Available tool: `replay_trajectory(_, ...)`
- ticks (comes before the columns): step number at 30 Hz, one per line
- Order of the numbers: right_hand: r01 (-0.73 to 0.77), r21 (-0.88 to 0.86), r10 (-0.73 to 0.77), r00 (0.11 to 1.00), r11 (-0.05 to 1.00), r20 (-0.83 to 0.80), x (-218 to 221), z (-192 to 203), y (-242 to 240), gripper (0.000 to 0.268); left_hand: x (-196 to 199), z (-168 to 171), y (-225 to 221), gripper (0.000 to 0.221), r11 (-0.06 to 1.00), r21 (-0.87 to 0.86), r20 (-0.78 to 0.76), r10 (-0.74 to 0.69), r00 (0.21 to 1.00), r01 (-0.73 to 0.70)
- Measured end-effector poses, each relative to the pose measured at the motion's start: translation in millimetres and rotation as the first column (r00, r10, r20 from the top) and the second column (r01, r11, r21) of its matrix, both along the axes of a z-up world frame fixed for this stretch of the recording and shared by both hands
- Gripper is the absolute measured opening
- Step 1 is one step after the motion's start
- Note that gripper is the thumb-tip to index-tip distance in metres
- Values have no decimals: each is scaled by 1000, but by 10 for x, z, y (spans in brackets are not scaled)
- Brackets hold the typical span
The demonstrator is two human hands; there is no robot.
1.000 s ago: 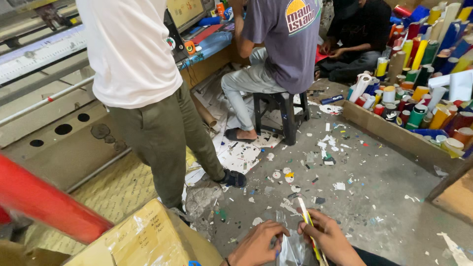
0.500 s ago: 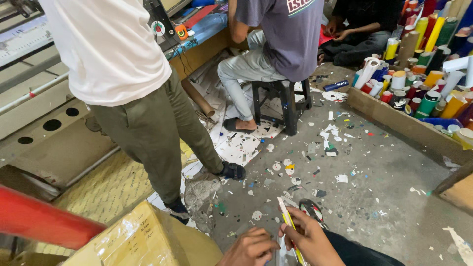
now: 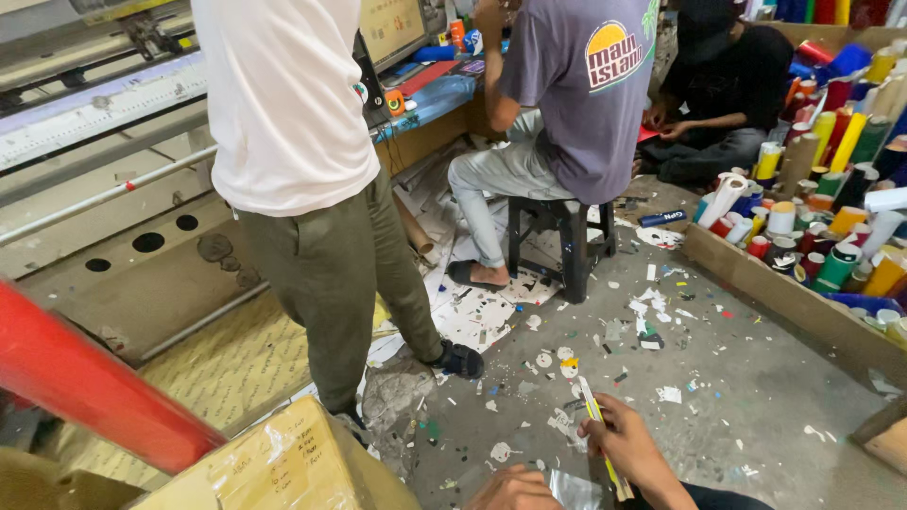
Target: The person uses a craft knife to carefully cut and remove excess blue vinyl around the white text on a sticker. They peel away the small cut pieces by hand, then hand the finished sticker to another person.
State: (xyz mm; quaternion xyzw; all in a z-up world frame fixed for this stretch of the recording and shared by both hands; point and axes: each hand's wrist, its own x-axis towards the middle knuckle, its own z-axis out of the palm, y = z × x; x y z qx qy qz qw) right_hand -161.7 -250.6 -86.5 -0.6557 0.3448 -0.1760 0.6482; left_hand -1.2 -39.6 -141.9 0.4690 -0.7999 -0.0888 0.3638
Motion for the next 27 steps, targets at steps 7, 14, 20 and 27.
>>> replay_trajectory(7,12,31,-12,1000,999,-11,-45,-153,-135,47,-13,322,6,13,999,-22,-82,-42,996,41)
replay_trajectory(14,7,1,-7,998,1000,-54,-49,-308,-153,49,-65,961,129,15,997,75,-239,16,971,3)
replay_trajectory(20,-5,0,5,1000,1000,-17,-10,-282,-122,46,-44,994,133,17,1000,22,-228,-5,974,10)
replay_trajectory(27,-23,-53,18,994,998,-104,22,-104,13,47,-24,1027,169,23,998,65,-255,6,967,11)
